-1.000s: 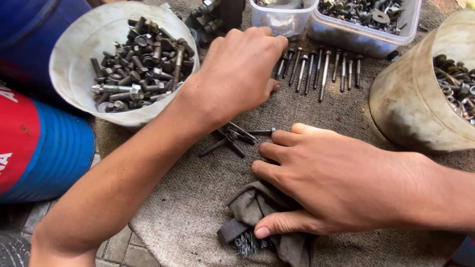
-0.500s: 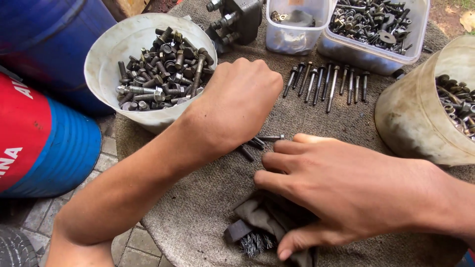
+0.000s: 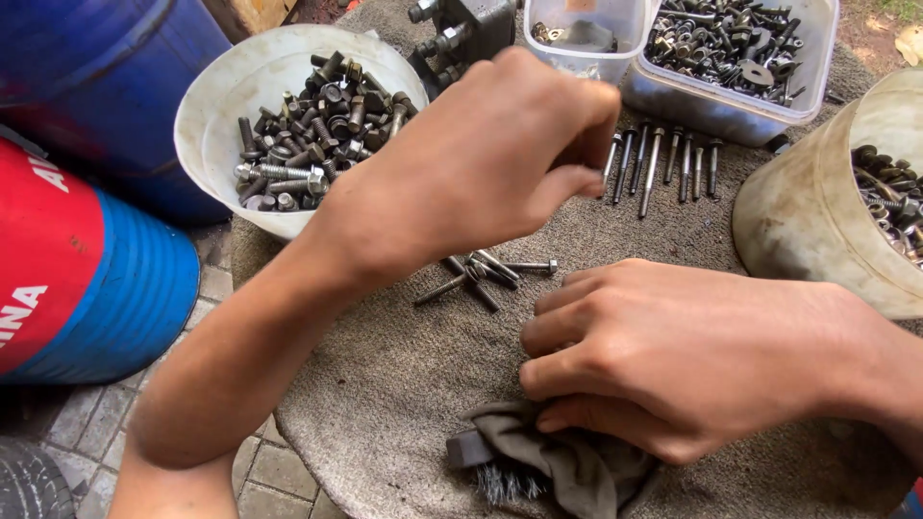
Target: Cleaning metal bolts by scrubbing them with a wire brush and wiping them with a cloth to remove debris.
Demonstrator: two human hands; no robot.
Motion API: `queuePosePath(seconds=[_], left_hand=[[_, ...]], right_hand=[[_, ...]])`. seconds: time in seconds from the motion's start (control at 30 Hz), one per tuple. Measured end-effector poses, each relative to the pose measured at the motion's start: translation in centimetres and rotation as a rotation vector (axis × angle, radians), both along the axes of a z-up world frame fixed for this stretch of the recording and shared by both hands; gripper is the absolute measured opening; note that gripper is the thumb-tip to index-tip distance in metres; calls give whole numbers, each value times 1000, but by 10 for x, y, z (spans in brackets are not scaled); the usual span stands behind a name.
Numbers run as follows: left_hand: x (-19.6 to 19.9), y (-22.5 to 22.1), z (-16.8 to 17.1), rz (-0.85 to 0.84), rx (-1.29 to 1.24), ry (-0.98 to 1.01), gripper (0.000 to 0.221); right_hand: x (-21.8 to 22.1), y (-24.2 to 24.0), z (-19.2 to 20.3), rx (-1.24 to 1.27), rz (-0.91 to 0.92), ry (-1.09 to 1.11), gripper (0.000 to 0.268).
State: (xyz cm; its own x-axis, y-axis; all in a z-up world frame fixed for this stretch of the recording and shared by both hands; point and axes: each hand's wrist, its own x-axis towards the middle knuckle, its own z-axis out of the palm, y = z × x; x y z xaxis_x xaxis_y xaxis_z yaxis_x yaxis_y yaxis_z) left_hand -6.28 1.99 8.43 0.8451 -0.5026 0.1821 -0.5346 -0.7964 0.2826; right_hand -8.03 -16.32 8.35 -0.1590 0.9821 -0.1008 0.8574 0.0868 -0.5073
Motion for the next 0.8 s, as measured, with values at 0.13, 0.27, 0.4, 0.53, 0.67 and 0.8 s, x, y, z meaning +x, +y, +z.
queuePosePath(seconds=[0.13,0.27,0.4,0.53,0.67,0.8], left_hand=[[-7,4,10,-304,-517,-215,15],[-5,4,7,-208,-688,-229,8],[-5,2,4,-173,-764,-312,6],[-5,1,4,-175,-791,-385,3],[-5,1,3,-142,-757,-497,11],[-3,1,3,-131,-738,-600,16]], right_hand=[[-3,-1,4,80,-111,82,32],[-4,-5,7,143,-151,198,34],[-4,-8,12,109,-167,226,34],[17,-70,20,-38,-153,276,39],[32,-157,-10,-166,-258,111,44],[22,-197,-46,-282,-364,-59,50]])
